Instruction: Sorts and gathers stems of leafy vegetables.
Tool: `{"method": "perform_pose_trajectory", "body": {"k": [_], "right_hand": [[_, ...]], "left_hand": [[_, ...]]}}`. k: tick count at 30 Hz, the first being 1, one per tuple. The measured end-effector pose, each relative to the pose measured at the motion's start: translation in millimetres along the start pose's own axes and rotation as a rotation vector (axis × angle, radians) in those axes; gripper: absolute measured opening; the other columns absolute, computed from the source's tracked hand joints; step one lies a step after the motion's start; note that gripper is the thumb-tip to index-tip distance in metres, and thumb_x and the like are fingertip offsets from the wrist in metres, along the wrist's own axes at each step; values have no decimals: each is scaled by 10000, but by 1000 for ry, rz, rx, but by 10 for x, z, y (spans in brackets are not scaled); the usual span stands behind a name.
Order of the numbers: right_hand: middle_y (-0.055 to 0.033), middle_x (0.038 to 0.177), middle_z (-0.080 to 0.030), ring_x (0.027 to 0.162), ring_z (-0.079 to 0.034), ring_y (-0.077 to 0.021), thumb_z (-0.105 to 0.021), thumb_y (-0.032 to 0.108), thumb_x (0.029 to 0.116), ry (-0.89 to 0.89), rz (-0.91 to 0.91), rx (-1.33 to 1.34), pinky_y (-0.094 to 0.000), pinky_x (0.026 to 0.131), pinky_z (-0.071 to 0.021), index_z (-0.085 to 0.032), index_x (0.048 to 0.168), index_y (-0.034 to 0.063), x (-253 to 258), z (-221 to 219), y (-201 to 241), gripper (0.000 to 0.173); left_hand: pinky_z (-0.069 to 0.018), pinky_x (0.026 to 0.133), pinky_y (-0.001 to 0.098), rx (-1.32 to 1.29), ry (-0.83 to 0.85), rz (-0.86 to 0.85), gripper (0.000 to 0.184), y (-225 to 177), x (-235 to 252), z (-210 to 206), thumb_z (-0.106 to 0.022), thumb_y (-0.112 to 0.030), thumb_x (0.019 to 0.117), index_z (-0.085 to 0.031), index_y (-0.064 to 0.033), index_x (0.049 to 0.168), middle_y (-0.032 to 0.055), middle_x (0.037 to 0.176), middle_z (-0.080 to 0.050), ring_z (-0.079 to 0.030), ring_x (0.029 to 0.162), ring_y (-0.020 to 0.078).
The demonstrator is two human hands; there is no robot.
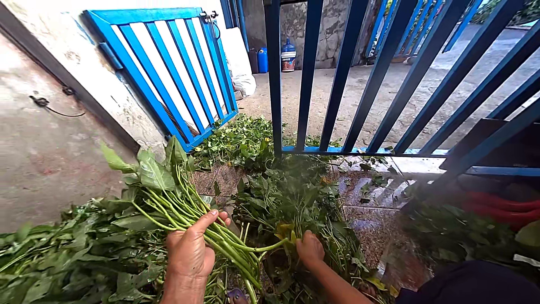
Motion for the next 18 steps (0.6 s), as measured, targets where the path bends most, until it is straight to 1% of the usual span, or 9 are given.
{"method": "perform_pose_trajectory", "body": {"k": [2,4,5,6,8,10,12,14,18], "right_hand": [[-179,1241,-663,1149,-663,-320,-556,307,1000,-117,107,145,-507,973,-529,-629,1228,27,-152,197,38,369],[-194,1100,-678,979,-687,-318,-576,212,961,-308,296,361,-508,874,-555,-660,1125,-21,-351,361,1,298],[-187,1059,-677,895,-694,-296,-566,169,954,-363,358,459,-491,813,-576,-654,1117,-34,-406,390,-50,276],[-169,1043,-670,829,-700,-263,-535,145,970,-328,357,541,-462,765,-598,-629,1150,-29,-404,381,-108,267],[-164,983,-663,719,-707,-251,-478,111,1026,-130,247,707,-444,686,-621,-549,1230,-24,-354,356,-195,254],[-157,906,-646,649,-682,-241,-468,99,1032,-93,258,830,-426,627,-611,-528,1226,-24,-397,420,-183,238],[-124,863,-652,632,-673,-209,-494,97,1023,-129,342,965,-385,596,-608,-543,1184,-16,-553,528,-93,204],[-120,903,-677,677,-704,-204,-510,84,1031,-128,399,1093,-361,608,-632,-544,1162,-12,-754,641,26,166],[-83,916,-668,727,-673,-145,-555,63,996,-178,569,1140,-278,623,-589,-577,1129,-10,-1112,742,231,153]], "left_hand": [[-649,595,445,-3,19,1,213,-12,12,2,-610,127,917,-575,85,1123,230,841,-701,-726,648,315],[-644,600,438,-1,46,1,214,6,10,-6,-603,140,913,-590,85,1120,235,886,-710,-723,667,315],[-641,600,428,8,56,6,220,21,-3,-16,-595,144,913,-594,83,1124,234,908,-716,-726,679,313],[-642,604,419,18,61,12,224,31,-13,-31,-594,146,913,-593,86,1129,236,920,-723,-731,688,312],[-639,589,399,44,62,14,210,57,-38,-78,-599,157,908,-586,98,1109,236,885,-731,-734,667,305],[-638,585,394,57,77,28,216,96,-65,-136,-614,166,899,-586,108,1105,239,865,-729,-733,659,303],[-640,586,400,66,81,45,240,167,-82,-167,-645,170,881,-580,115,1106,247,854,-728,-734,657,310],[-639,589,403,84,80,62,310,252,-94,-205,-679,172,860,-560,114,1141,247,843,-724,-732,657,311],[-630,562,384,111,72,80,355,414,-93,-274,-718,182,822,-548,126,1129,239,811,-721,-722,626,297]]}}
Point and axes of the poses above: each hand's wrist, its own x-axis towards the middle knuckle, its own z-axis out of the back of the hand, y = z × x, the point moved 5 cm from there along x, towards the middle knuckle
